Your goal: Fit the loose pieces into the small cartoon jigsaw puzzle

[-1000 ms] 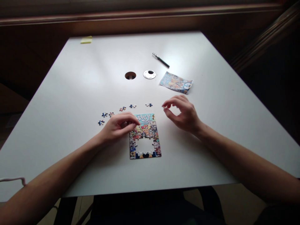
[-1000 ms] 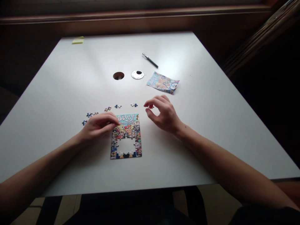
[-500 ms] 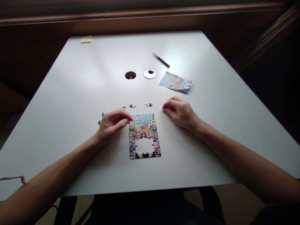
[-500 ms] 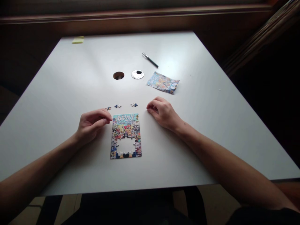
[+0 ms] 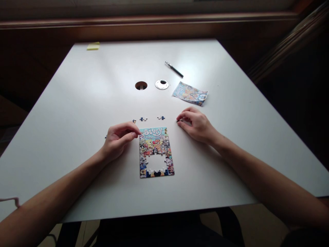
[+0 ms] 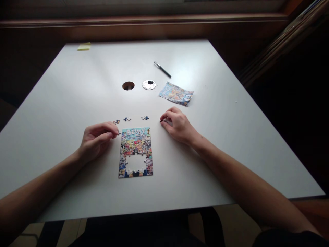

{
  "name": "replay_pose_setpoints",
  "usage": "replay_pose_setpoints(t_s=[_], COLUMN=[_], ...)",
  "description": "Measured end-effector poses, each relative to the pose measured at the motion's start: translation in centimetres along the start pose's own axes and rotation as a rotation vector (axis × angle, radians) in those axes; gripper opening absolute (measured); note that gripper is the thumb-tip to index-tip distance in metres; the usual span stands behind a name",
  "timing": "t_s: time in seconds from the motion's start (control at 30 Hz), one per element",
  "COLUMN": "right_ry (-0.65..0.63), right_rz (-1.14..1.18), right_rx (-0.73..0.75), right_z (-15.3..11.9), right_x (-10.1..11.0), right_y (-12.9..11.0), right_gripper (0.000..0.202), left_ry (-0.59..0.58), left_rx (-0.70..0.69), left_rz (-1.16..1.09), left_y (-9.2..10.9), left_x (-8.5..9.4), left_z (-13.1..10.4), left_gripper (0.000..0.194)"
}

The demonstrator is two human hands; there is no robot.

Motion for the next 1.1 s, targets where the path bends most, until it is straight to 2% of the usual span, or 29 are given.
replay_pose_setpoints(t_s=[0.07, 0.23, 0.53, 0.9, 1.1], right_ry=[0.001, 0.027, 0.094, 0.072, 0.117], right_rz=[0.021, 0.091, 0.012, 0.030, 0.102], right_rx=[-0.008, 0.041, 0.090, 0.157, 0.081], right_z=[0.03, 0.02, -0.04, -0.25, -0.20], right_x=[-0.05, -0.06, 0.06, 0.16, 0.27], right_y=[-0.04, -0.46, -0.56, -0.67, -0.20], right_gripper=[0.006, 0.016, 0.009, 0.012, 0.009], left_ry=[-0.009, -0.034, -0.036, -0.042, -0.070], left_rx=[-0.002, -0.007, 0.001, -0.017, -0.064], left_rz=[-0.014, -0.040, -0.078, -0.041, 0.009], left_y=[0.02, 0.04, 0.23, 0.27, 0.41], left_x=[0.01, 0.06, 0.03, -0.12, -0.33], left_z=[0.00, -0.07, -0.22, -0.10, -0.03], left_gripper=[0.007, 0.008, 0.010, 0.009, 0.010])
Point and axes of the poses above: each hand's wrist, its own z-axis towards the middle knuckle, its own x-axis out of the back of the hand, y = z × x, the point moved 2 cm from there along z, towards the middle knuckle, and after that the axes turned 10 degrees about -y, right-handed, at the moved point
